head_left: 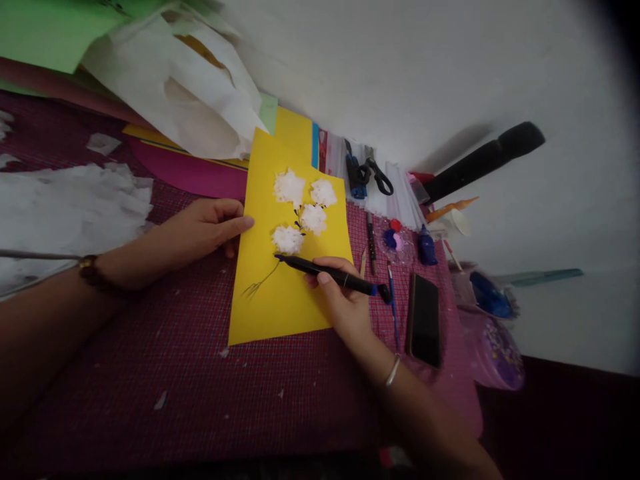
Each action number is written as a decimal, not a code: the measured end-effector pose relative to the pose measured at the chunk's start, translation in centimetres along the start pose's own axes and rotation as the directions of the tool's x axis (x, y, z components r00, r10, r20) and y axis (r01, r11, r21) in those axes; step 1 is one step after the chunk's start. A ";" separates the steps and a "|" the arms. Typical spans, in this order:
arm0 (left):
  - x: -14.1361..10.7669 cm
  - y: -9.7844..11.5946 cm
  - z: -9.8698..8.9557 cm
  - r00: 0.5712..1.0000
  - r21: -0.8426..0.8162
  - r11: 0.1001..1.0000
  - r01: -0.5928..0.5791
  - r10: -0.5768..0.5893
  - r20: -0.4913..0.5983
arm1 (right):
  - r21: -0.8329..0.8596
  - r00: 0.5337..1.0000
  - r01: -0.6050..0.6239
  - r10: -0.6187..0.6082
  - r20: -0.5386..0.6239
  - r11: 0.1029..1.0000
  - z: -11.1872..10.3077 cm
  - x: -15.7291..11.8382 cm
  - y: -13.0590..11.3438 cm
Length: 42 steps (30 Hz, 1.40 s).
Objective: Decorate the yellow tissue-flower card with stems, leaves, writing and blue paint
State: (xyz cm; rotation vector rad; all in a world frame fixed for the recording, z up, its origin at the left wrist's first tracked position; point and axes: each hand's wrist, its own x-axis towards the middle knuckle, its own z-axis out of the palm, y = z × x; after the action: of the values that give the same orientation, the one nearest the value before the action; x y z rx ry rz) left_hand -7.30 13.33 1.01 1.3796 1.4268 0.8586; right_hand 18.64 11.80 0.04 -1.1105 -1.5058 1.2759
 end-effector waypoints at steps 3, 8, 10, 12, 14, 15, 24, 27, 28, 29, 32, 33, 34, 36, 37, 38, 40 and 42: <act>0.1 -0.1 0.0 1.000 0.008 1.000 0.007 -0.007 -0.003 | -0.024 1.000 -0.007 0.007 0.004 1.000 0.1 0.0 0.0; 0.1 0.0 0.0 1.000 0.036 0.999 -0.008 0.008 -0.010 | -0.005 1.000 0.018 -0.018 -0.003 1.000 0.1 0.0 0.1; 0.1 0.2 0.0 1.000 0.039 0.999 -0.008 0.008 -0.011 | 0.004 0.999 0.031 -0.031 -0.013 1.000 0.0 -0.1 0.0; 0.0 0.3 0.0 1.000 0.037 0.999 0.003 -0.003 -0.009 | 0.000 0.999 0.037 -0.037 -0.010 0.999 -0.1 -0.2 -0.1; 0.0 0.4 0.0 1.000 0.043 0.999 0.018 -0.018 -0.006 | -0.009 1.000 0.031 -0.031 0.000 0.999 -0.2 -0.3 -0.3; 0.0 0.4 0.0 1.000 0.045 0.999 0.024 -0.024 -0.007 | -0.014 1.000 0.026 -0.026 0.004 1.000 -0.2 -0.4 -0.3; 0.1 0.5 0.1 1.000 0.013 1.000 0.026 -0.025 -0.008 | -0.030 1.000 0.021 -0.021 -0.013 0.999 0.0 -0.1 0.0; 0.2 0.2 0.1 1.000 0.002 1.000 -0.003 0.003 -0.003 | -0.053 1.000 0.009 -0.009 -0.002 0.999 0.0 -0.1 0.1; 0.2 0.1 0.1 1.000 -0.001 1.000 -0.011 0.011 -0.003 | -0.056 1.000 0.008 -0.007 0.003 0.998 0.0 -0.1 0.0; 0.2 0.0 0.1 1.000 -0.004 1.000 -0.016 0.016 -0.005 | -0.057 1.000 0.007 -0.006 0.007 0.998 0.0 -0.1 0.0; 0.1 -0.1 0.0 1.000 -0.007 1.000 -0.008 0.008 -0.011 | -0.055 1.000 0.013 -0.012 0.016 0.998 0.0 -0.1 0.0; 0.1 -0.1 0.0 1.000 -0.002 1.000 -0.004 0.004 -0.013 | -0.052 1.000 0.016 -0.015 0.018 0.999 0.0 -0.1 0.0; 0.1 -0.1 0.0 1.000 0.004 1.000 -0.003 0.003 -0.013 | -0.049 1.000 0.020 -0.019 0.018 0.999 0.1 -0.1 0.0; 0.1 -0.1 0.0 1.000 0.013 1.000 -0.005 0.005 -0.016 | -0.050 1.000 0.025 -0.024 0.021 0.998 0.1 0.0 0.1; 0.1 -0.1 0.0 1.000 0.011 1.000 -0.006 0.007 -0.017 | -0.057 0.999 0.026 -0.025 0.025 0.998 0.1 0.0 0.2; 0.1 -0.1 0.0 1.000 0.006 1.000 -0.007 0.007 -0.017 | -0.069 0.999 0.028 -0.025 0.032 0.997 0.1 0.0 0.3; 0.1 -0.2 0.1 1.000 0.004 1.000 -0.002 0.002 -0.015 | -0.099 0.998 0.032 -0.028 0.049 0.995 0.0 0.0 0.5; 0.2 -0.1 0.1 1.000 0.013 1.000 0.004 -0.004 -0.018 | -0.122 0.997 0.036 -0.028 0.067 0.992 -0.1 -0.1 0.7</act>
State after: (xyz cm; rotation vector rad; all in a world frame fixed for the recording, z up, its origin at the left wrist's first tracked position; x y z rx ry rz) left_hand -7.26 13.47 0.82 1.3816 1.4510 0.8623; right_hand 18.80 11.78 -0.64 -1.1284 -1.6627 1.2217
